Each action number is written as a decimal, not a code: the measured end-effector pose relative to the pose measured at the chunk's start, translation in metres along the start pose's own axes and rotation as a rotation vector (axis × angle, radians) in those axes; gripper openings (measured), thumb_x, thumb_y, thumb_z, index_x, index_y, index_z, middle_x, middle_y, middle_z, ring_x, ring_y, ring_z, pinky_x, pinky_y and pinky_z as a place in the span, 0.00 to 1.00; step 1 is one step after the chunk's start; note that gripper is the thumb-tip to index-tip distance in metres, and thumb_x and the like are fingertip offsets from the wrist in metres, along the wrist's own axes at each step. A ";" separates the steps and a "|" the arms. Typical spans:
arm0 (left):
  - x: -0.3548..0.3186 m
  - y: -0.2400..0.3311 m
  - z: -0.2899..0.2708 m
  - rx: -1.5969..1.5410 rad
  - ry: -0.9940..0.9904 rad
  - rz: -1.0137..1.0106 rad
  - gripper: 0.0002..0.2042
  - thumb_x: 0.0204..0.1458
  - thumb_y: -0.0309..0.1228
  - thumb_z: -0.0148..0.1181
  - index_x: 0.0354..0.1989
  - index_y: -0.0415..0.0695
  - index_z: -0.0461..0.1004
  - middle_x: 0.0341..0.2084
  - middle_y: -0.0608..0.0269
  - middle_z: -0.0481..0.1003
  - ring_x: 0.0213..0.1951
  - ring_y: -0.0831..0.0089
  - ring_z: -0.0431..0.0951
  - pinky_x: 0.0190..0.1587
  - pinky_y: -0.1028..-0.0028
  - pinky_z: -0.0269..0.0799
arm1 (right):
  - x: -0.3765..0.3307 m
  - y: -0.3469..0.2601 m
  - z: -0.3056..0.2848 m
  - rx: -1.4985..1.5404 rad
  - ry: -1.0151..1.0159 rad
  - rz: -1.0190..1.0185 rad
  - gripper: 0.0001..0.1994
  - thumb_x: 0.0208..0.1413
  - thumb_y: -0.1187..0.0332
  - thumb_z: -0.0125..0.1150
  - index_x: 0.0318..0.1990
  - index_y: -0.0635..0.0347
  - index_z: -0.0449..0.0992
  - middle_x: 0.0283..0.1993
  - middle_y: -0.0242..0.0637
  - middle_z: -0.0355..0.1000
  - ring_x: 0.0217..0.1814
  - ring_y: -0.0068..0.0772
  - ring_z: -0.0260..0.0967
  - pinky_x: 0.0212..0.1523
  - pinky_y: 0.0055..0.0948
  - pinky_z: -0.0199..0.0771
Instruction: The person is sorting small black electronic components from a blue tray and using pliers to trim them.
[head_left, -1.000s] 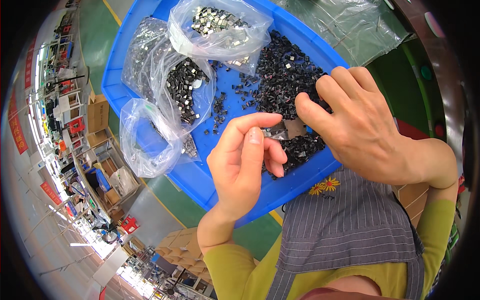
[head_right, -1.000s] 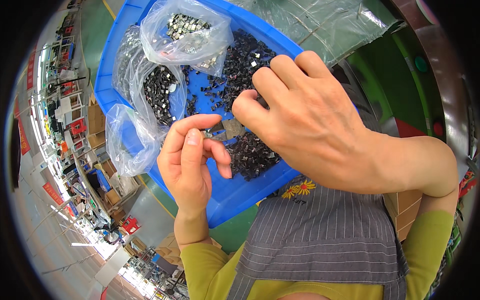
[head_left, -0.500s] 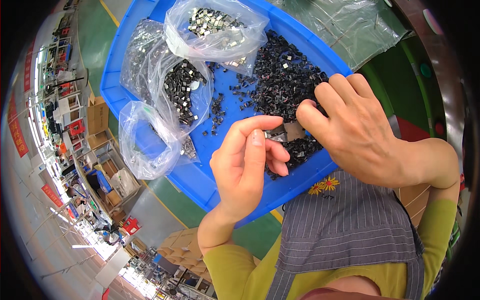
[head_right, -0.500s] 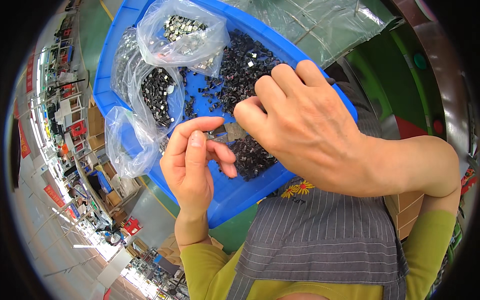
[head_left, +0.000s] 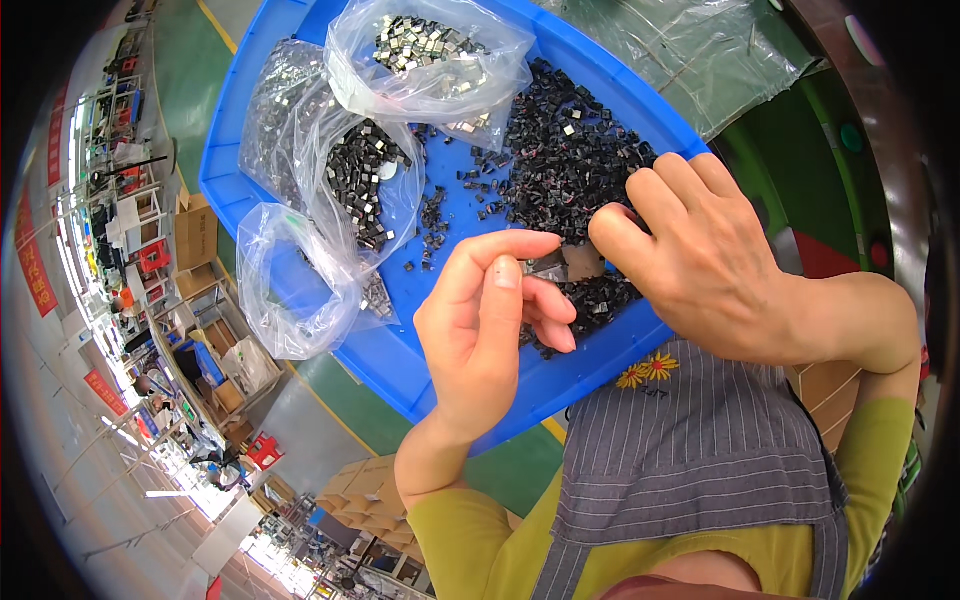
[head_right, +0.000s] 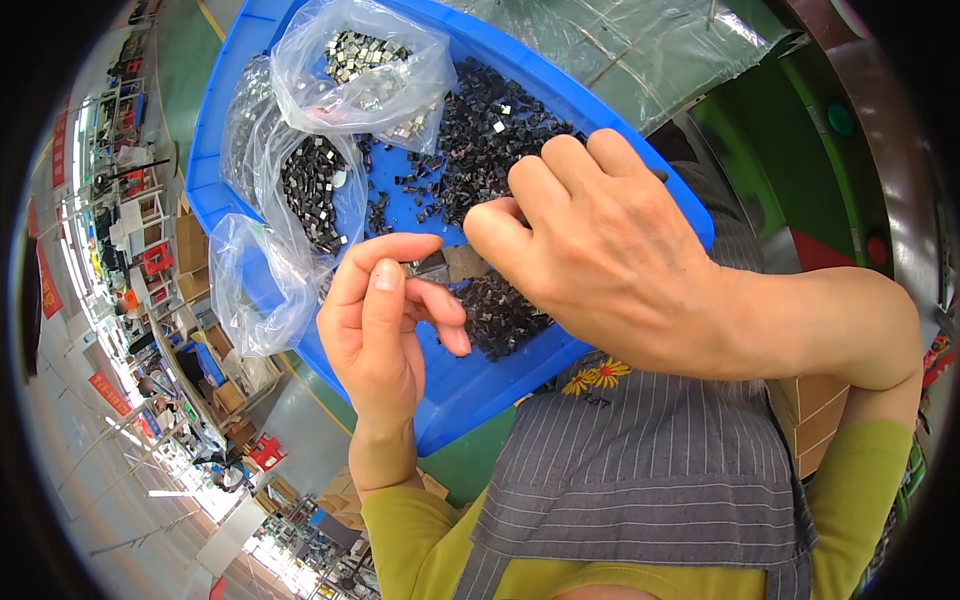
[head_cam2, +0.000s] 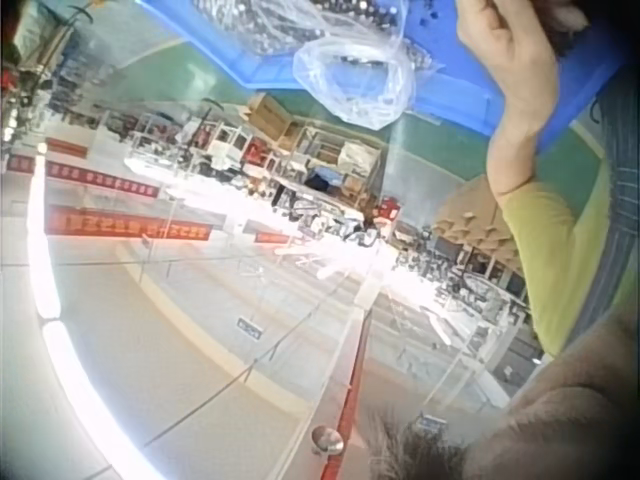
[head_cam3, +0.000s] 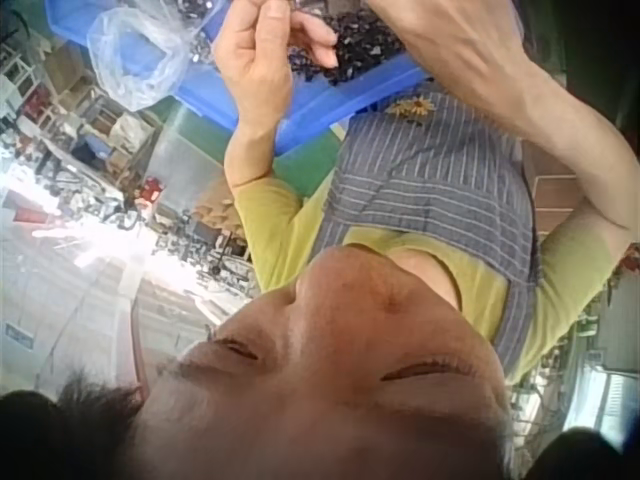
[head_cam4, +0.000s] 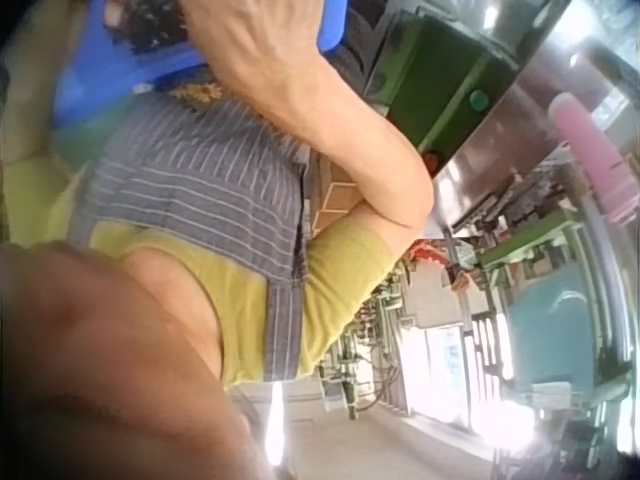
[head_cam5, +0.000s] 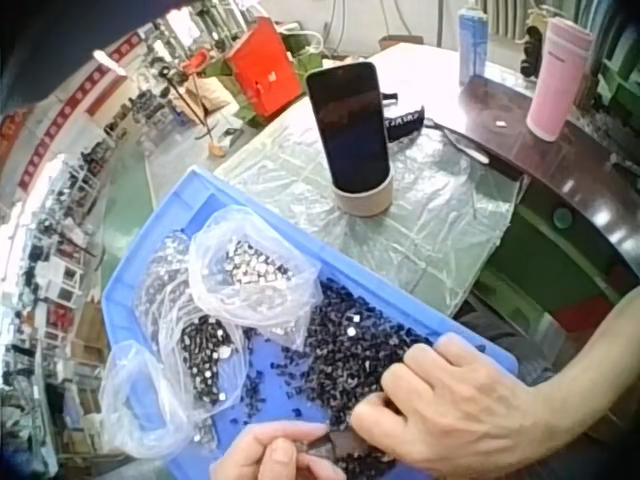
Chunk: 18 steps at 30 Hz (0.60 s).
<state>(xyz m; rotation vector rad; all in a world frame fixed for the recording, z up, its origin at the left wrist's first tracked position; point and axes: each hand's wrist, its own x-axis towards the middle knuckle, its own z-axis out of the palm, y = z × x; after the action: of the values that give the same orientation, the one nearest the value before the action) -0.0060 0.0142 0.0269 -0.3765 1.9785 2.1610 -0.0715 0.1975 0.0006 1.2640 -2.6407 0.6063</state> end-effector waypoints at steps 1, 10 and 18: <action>0.000 0.000 0.000 -0.026 0.002 -0.007 0.13 0.65 0.30 0.40 0.47 0.35 0.70 0.22 0.59 0.75 0.20 0.77 0.74 0.26 0.80 0.72 | 0.000 0.000 0.001 0.000 0.000 -0.001 0.06 0.40 0.71 0.55 0.28 0.58 0.66 0.26 0.35 0.55 0.29 0.36 0.58 0.32 0.34 0.59; 0.005 -0.002 -0.008 -0.278 -0.066 -0.085 0.14 0.65 0.31 0.40 0.48 0.34 0.69 0.22 0.57 0.75 0.19 0.75 0.73 0.24 0.78 0.71 | 0.001 0.001 0.003 0.111 -0.035 0.045 0.06 0.43 0.73 0.56 0.30 0.56 0.68 0.26 0.35 0.62 0.32 0.35 0.63 0.32 0.33 0.59; 0.000 -0.008 0.001 0.097 0.003 0.143 0.13 0.65 0.28 0.39 0.50 0.35 0.68 0.25 0.58 0.77 0.23 0.79 0.75 0.27 0.80 0.72 | 0.001 0.002 -0.003 0.154 -0.071 0.065 0.14 0.34 0.75 0.64 0.32 0.58 0.67 0.29 0.36 0.58 0.34 0.39 0.60 0.35 0.36 0.59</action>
<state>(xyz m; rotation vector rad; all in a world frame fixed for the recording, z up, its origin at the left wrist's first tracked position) -0.0034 0.0154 0.0198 -0.2307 2.1638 2.1353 -0.0738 0.1998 0.0032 1.2650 -2.7487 0.8035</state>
